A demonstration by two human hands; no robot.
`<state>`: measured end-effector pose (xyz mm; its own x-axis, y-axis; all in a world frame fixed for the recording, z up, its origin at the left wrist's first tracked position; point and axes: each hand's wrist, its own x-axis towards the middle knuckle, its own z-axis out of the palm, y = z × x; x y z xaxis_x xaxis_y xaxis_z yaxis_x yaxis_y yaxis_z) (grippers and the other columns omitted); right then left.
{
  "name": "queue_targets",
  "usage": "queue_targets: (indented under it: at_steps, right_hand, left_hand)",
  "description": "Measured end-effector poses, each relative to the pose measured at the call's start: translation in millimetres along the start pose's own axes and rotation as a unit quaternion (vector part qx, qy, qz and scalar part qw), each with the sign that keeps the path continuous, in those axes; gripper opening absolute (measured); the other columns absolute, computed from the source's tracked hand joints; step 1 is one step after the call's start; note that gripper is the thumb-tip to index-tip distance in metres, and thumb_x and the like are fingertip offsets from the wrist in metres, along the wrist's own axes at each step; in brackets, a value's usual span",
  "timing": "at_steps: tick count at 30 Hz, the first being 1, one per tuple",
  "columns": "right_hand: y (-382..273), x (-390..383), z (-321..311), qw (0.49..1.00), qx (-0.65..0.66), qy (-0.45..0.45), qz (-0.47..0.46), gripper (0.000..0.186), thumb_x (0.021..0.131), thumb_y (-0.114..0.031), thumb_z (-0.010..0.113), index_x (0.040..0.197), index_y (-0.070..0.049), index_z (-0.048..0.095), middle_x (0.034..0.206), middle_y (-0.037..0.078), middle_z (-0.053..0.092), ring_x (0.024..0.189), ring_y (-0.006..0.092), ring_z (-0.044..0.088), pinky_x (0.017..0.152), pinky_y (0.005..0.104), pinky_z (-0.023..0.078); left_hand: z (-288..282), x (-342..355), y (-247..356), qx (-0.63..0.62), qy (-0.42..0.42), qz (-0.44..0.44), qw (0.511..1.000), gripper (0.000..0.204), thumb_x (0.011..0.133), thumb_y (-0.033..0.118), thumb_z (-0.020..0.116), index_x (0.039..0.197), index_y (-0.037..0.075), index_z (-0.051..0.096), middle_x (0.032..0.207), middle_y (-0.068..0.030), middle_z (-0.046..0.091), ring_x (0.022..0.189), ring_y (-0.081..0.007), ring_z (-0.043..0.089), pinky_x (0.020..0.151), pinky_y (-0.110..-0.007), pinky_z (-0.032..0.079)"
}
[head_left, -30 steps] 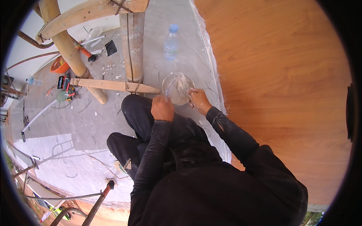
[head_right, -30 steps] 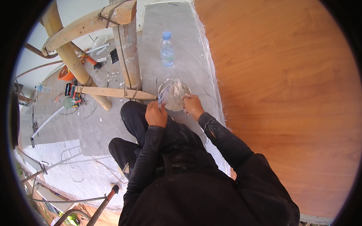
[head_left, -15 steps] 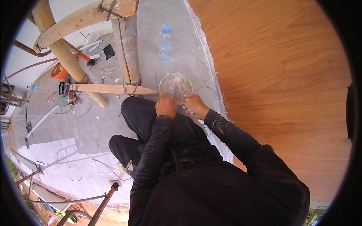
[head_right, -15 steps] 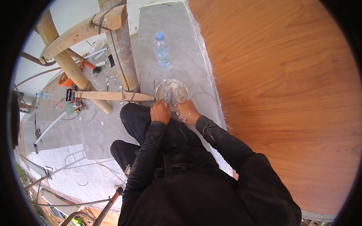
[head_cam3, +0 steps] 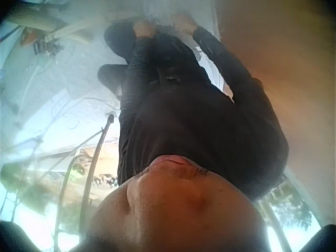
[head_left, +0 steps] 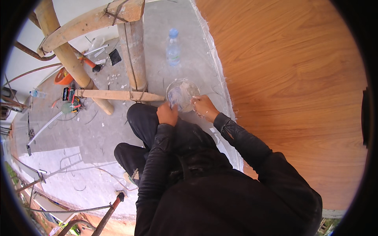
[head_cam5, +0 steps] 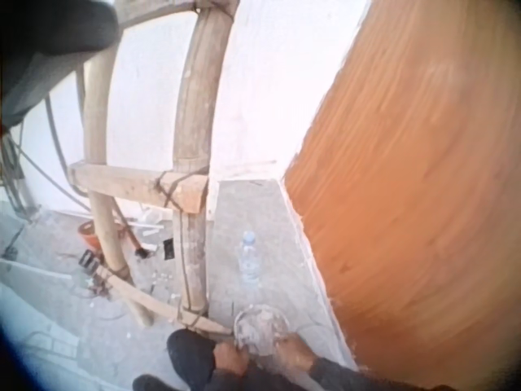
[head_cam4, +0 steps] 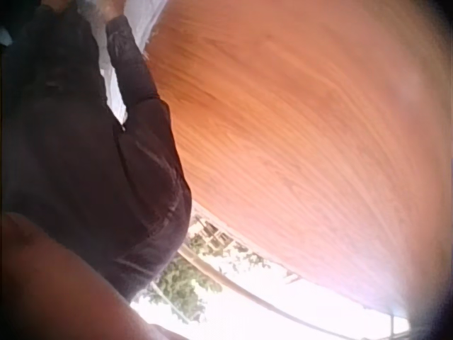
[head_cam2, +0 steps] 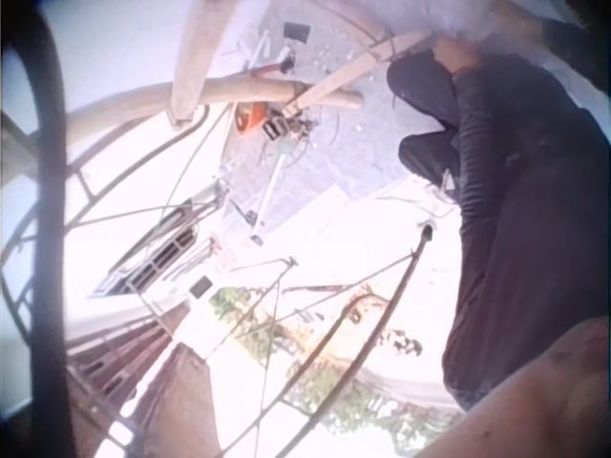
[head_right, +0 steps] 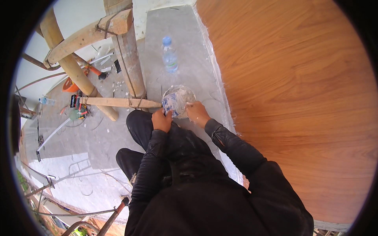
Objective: The person applies filler to the top edge of a wall using a putty knife and then sits on the floor to mix more filler in a container.
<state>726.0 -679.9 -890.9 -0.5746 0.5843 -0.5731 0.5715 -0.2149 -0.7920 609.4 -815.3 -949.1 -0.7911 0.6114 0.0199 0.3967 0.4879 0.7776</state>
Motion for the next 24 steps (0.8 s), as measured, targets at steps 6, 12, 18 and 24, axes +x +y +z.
queue_targets:
  at_steps: [6, 12, 18, 24]
  right_hand:
    - [5.7, -2.3, -4.5, 0.987, -0.132, 0.068, -0.058, 0.034, 0.089, -0.025, 0.055, 0.102, 0.004, 0.067, 0.078, 0.023, 0.068, 0.068, 0.0354, 0.067, 0.064, 0.0414, 0.052]
    - [18.7, -37.6, 4.3, 0.950, -0.243, 0.057, -0.187, 0.035, 0.089, -0.024, 0.052, 0.108, 0.001, 0.068, 0.092, 0.029, 0.065, 0.089, 0.0459, 0.063, 0.080, 0.0461, 0.050]
    - [25.7, 1.0, -5.8, 0.966, -0.162, 0.119, -0.164, 0.033, 0.089, -0.023, 0.053, 0.102, 0.004, 0.067, 0.086, 0.027, 0.067, 0.083, 0.0470, 0.063, 0.076, 0.0475, 0.050]
    - [-0.2, -16.0, -2.4, 0.999, -0.027, 0.014, 0.035, 0.036, 0.090, -0.027, 0.056, 0.099, 0.005, 0.068, 0.086, 0.025, 0.068, 0.076, 0.0406, 0.066, 0.073, 0.0434, 0.051]
  left_hand:
    - [2.2, -7.2, 8.0, 0.040, 0.038, 0.016, 0.998, 0.023, 0.082, 0.019, 0.068, 0.083, -0.003, 0.066, 0.071, -0.0178, 0.069, 0.061, -0.0315, 0.069, 0.065, -0.041, 0.053]
    - [-3.6, 1.8, 2.9, -0.146, -0.059, -0.110, 0.981, 0.022, 0.085, 0.014, 0.068, 0.084, -0.008, 0.065, 0.072, -0.0140, 0.070, 0.059, -0.0192, 0.070, 0.054, -0.031, 0.054]
    - [-11.3, -6.1, 14.0, -0.153, -0.050, -0.073, 0.984, 0.022, 0.085, 0.013, 0.068, 0.083, -0.008, 0.064, 0.070, -0.0123, 0.069, 0.058, -0.0183, 0.069, 0.053, -0.030, 0.053]
    - [-0.1, -12.1, 2.7, -0.019, 0.012, 0.065, 0.998, 0.021, 0.085, 0.014, 0.068, 0.080, -0.006, 0.064, 0.064, -0.0165, 0.066, 0.056, -0.0234, 0.068, 0.056, -0.035, 0.051]
